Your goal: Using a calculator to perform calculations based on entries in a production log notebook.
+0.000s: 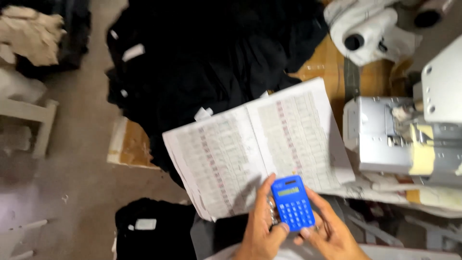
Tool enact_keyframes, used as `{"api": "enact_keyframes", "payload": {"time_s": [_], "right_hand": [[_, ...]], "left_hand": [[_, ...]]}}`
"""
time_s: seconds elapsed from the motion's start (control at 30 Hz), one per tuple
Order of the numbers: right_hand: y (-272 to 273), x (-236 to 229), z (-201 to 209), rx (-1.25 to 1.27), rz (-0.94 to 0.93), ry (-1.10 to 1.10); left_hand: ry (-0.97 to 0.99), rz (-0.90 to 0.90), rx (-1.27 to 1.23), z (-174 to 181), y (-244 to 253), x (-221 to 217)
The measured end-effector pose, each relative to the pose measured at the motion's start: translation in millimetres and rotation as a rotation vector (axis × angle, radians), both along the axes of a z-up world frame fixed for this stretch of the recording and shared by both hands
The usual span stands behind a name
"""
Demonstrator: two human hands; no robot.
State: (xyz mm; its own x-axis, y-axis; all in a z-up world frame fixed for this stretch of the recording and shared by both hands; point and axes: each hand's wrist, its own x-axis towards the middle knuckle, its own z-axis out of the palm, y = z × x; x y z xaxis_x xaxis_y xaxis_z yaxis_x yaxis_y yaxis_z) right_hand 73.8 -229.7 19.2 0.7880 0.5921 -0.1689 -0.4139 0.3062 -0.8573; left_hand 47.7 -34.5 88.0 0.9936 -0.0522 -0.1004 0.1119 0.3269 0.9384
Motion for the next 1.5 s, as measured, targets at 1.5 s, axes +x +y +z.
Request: {"api": "enact_keyframes", "payload": {"time_s": [1.5], "right_hand": [[-16.6,23.7,-75.7,-0.028,0.016,0.114]], "left_hand": [[0.047,-0.032,-0.052,-42.1,10.2,28.7]]}}
